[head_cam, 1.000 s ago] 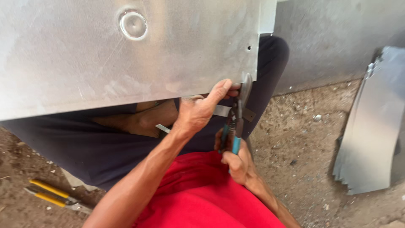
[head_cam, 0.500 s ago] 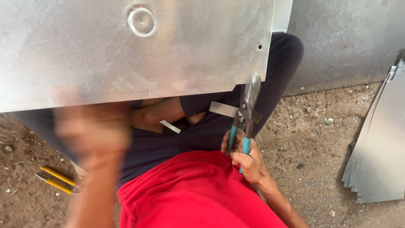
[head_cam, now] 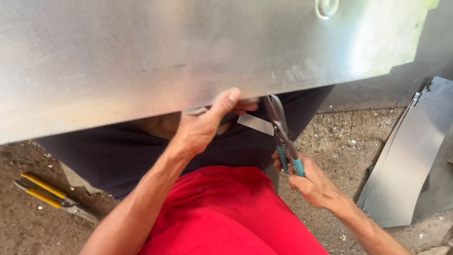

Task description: The person cuts small rectangular notches into the edges of large metal sheets using a pair of hand shears, then stacks the processed sheets on a pile.

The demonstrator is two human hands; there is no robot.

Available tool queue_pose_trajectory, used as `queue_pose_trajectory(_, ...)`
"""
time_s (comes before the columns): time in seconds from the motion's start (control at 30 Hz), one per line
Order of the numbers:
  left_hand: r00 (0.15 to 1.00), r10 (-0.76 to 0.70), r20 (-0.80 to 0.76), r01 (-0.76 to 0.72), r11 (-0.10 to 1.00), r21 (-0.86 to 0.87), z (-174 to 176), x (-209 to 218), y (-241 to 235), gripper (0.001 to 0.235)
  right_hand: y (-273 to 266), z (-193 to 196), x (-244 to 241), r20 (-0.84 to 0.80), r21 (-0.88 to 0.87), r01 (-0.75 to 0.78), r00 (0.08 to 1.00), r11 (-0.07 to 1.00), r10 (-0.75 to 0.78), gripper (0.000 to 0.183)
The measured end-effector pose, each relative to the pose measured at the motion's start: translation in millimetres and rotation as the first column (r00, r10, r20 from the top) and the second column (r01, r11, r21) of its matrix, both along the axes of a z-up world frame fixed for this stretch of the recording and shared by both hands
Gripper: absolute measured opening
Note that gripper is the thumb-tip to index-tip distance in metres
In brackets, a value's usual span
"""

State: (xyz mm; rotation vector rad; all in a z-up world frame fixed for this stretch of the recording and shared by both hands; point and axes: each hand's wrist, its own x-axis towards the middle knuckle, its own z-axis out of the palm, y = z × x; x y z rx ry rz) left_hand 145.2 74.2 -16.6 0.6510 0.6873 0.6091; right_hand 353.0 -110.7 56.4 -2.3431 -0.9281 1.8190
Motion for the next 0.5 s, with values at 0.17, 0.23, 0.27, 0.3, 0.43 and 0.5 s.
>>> queue_pose_trajectory(0.17,0.995,-0.071,0.066,0.068,0.997,0.044,4,2,-3,0.039,20,12,29,-0.012,0.040,-0.187,0.982,0.982,0.188,0.063)
queue_pose_trajectory(0.23,0.995,-0.086,0.046,0.084,0.995,0.050,5,2,-3,0.039,26,18,40,0.010,0.019,-0.258,0.966,0.966,0.257,0.060)
queue_pose_trajectory(0.27,0.996,-0.077,0.044,0.074,0.996,0.058,5,2,-3,0.038,28,19,45,0.024,0.003,-0.295,0.955,0.956,0.295,0.056)
queue_pose_trajectory(0.3,0.996,-0.071,0.044,0.068,0.995,0.066,4,2,-3,0.038,27,19,50,0.039,-0.015,-0.327,0.944,0.945,0.328,0.052)
queue_pose_trajectory(0.43,0.996,-0.093,-0.008,0.093,0.994,0.059,1,2,-4,0.037,29,8,68,0.060,-0.092,-0.367,0.926,0.926,0.373,0.036)
queue_pose_trajectory(0.5,0.993,-0.072,-0.089,0.081,0.991,0.109,-1,-1,-5,0.033,35,5,76,0.086,-0.115,-0.403,0.907,0.908,0.413,0.033)
